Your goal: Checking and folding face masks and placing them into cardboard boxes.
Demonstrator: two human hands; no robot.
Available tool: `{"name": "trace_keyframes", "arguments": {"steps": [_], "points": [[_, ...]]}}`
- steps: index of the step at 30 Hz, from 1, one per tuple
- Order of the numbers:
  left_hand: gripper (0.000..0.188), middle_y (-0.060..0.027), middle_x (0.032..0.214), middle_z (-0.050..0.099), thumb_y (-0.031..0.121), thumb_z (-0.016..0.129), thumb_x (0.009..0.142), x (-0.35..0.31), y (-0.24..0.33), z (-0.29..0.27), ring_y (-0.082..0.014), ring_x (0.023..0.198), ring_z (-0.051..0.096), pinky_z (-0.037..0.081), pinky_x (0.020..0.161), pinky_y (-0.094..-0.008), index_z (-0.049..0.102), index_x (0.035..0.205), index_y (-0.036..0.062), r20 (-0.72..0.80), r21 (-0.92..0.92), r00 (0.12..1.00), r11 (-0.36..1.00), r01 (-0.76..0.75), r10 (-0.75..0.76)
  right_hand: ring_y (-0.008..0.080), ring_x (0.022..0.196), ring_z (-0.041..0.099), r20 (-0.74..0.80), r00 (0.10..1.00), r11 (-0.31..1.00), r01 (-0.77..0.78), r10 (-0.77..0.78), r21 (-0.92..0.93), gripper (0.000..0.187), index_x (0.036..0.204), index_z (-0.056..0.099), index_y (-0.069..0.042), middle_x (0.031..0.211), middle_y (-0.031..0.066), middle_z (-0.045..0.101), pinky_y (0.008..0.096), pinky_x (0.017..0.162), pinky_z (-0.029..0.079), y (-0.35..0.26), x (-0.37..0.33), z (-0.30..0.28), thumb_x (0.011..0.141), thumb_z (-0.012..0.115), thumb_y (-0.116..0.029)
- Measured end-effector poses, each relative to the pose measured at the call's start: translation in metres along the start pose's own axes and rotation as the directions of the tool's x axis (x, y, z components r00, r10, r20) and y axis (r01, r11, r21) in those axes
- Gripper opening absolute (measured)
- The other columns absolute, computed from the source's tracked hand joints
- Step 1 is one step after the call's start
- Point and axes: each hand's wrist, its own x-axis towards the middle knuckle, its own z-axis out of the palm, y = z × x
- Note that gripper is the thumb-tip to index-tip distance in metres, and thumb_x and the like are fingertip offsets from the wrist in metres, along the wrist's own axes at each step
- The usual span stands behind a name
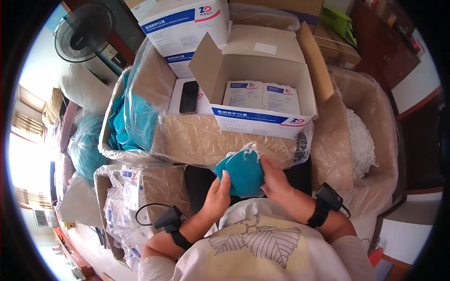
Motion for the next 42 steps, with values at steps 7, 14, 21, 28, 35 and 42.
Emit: {"name": "trace_keyframes", "arguments": {"steps": [7,14,21,28,35,42], "points": [[0.056,-0.0103,0.124,0.044,0.028,0.056,0.088,0.004,-0.004,0.019,-0.0167,0.112,0.042,0.035,0.095,-0.0301,0.033,0.129,-0.0018,0.101,0.28,0.954,0.912,-0.299,0.281,0.0102,0.077,0.046,-0.098,0.956,0.935,0.243,-0.275,-0.258,0.027,0.096,0.051,-0.004,0.082,0.0032,0.051,0.0268,0.07,0.04,0.015,0.018,0.015,0.094,0.04,-0.029],[0.035,-0.0043,0.109,0.053,0.019,0.049,0.092,0.023,0.006,-0.007,-0.0103,0.098,0.048,0.041,0.085,-0.0264,0.042,0.122,0.0021,0.027,0.218,0.994,0.97,-0.11,0.107,0.0126,0.072,0.047,0.188,0.88,0.698,0.463,-0.436,-0.547,0.016,0.091,0.046,-0.004,0.077,0.0034,0.049,0.0266,0.067,0.041,0.019,0.026,-0.012,0.091,0.05,-0.02],[0.039,-0.0064,0.114,0.052,0.006,0.044,0.089,0.025,0.063,-0.035,-0.0134,0.106,0.048,0.038,0.092,-0.0292,0.038,0.128,0.0024,0.284,0.422,0.959,0.9,-0.111,-0.015,0.0267,0.093,0.055,0.728,0.287,-0.125,0.882,-0.622,-0.454,0.029,0.101,0.049,-0.002,0.101,0.0127,0.056,0.0361,0.086,0.04,-0.082,-0.021,0.018,0.083,0.06,-0.023],[0.046,-0.0073,0.116,0.05,0.006,0.052,0.084,0.033,0.09,-0.035,-0.0153,0.107,0.047,0.037,0.093,-0.0303,0.037,0.127,0.0029,0.329,0.424,0.909,0.9,0.101,-0.257,0.0349,0.078,0.055,0.847,0.48,-0.062,0.861,-0.229,-0.505,0.027,0.09,0.051,-0.002,0.077,0.017,0.057,0.0413,0.069,0.042,-0.086,-0.016,0.028,0.083,0.058,-0.027],[0.04,-0.012,0.123,0.047,0.017,0.055,0.086,0.042,0.105,-0.001,-0.024,0.113,0.047,0.037,0.093,-0.0318,0.044,0.122,0.0026,0.306,0.824,0.883,0.365,-0.433,0.356,0.0403,0.065,0.054,0.767,0.543,0.008,0.818,-0.342,-0.575,0.022,0.086,0.049,-0.003,0.068,0.0201,0.056,0.0444,0.054,0.04,-0.064,-0.008,0.035,0.084,0.056,-0.024],[0.023,-0.0173,0.079,0.061,0.026,0.052,0.087,0.067,0.073,-0.012,-0.0348,0.072,0.059,0.046,0.065,-0.039,0.058,0.096,0.0056,0.187,0.814,0.94,0.49,-0.311,0.286,0.0166,0.072,0.059,0.704,0.709,0.57,0.564,0.036,-0.598,0.021,0.094,0.051,-0.001,0.078,0.0088,0.059,0.0344,0.061,0.044,-0.047,0.006,0.03,0.089,0.053,-0.021]]}}
